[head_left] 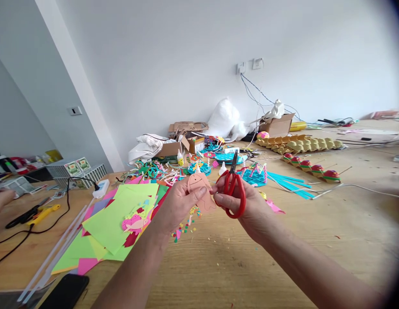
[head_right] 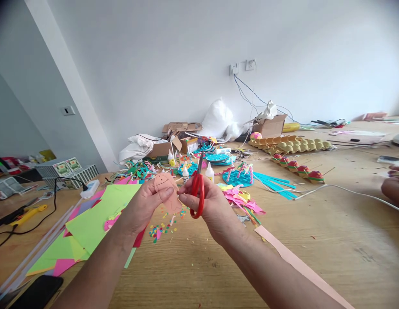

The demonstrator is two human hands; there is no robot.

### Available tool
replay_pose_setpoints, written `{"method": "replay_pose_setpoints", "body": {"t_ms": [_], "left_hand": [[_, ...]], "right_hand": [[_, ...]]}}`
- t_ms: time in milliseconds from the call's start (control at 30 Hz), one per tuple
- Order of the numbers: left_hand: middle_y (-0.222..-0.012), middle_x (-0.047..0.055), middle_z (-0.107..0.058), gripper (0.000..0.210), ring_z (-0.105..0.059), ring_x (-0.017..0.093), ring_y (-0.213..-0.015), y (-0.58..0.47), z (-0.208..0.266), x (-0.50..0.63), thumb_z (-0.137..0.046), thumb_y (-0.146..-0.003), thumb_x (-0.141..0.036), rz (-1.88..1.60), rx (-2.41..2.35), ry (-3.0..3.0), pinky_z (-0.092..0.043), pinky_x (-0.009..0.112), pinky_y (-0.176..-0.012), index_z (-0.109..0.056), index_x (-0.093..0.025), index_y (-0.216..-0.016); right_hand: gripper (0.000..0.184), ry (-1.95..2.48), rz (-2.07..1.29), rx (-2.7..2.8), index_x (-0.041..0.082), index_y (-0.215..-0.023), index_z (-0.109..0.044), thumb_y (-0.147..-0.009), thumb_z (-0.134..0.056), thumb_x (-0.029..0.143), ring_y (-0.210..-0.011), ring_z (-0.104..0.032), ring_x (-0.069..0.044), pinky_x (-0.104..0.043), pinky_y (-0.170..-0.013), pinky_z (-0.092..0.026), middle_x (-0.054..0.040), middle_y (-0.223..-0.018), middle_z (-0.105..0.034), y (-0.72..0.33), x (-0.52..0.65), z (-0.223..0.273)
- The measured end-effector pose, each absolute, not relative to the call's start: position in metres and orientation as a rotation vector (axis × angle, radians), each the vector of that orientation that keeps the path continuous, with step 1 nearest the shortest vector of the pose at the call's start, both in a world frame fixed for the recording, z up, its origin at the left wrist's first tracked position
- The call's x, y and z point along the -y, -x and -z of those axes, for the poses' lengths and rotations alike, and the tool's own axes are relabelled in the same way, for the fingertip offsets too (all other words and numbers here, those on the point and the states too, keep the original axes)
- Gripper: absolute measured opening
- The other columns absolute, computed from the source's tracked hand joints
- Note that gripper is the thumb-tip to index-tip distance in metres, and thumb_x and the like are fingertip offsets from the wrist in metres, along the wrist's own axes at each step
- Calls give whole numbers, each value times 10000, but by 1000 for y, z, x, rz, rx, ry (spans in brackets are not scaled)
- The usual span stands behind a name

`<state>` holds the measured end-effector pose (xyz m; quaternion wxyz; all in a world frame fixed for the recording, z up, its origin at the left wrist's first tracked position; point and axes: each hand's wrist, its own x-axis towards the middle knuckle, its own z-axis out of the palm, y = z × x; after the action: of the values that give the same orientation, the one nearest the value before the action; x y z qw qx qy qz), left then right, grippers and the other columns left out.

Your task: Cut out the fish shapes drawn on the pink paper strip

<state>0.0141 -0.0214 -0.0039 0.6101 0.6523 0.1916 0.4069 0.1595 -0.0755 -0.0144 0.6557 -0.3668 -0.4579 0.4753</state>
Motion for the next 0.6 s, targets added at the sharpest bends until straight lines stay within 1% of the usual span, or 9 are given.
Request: {"method": "replay_pose_setpoints", "body": {"t_ms": [233, 367, 500, 600], "left_hand": [[-728, 0, -631, 98, -561, 128, -684, -16, 3, 23, -631, -761, -259, -991, -443, -1589, -448, 248, -689, -656, -167, -744], [-706, -5, -611, 119, -554, 122, -680, -17, 3, 23, -619, -772, -254, -1002, -449, -1644, -437, 233, -670, -642, -162, -700], [-709, -8, -615, 112, -557, 124, -675, -17, 4, 23, -620, -771, -260, -994, -462, -1639, -438, 236, -660, -638, -163, -718], [-727, -13, -631, 87, -566, 124, -677, -17, 4, 23, -660, -736, -251, -1001, -479, -1579, -445, 242, -667, -633, -172, -758]], "right_hand": [[292, 801, -1095, 993, 200, -770, -586, -557, -784, 177, -621, -508, -100, -221, -578, -376, 41, -706, -626, -159, 72, 16], [279, 807, -1086, 988, 197, -764, -576, -563, -767, 166, -600, -487, -96, -220, -560, -361, 42, -696, -609, -158, 71, 17], [262, 809, -1067, 1004, 194, -740, -568, -563, -760, 167, -593, -477, -94, -221, -557, -355, 43, -685, -595, -158, 70, 17], [273, 816, -1057, 1002, 198, -739, -561, -557, -766, 198, -589, -477, -96, -223, -549, -355, 45, -686, -586, -158, 70, 16]]}}
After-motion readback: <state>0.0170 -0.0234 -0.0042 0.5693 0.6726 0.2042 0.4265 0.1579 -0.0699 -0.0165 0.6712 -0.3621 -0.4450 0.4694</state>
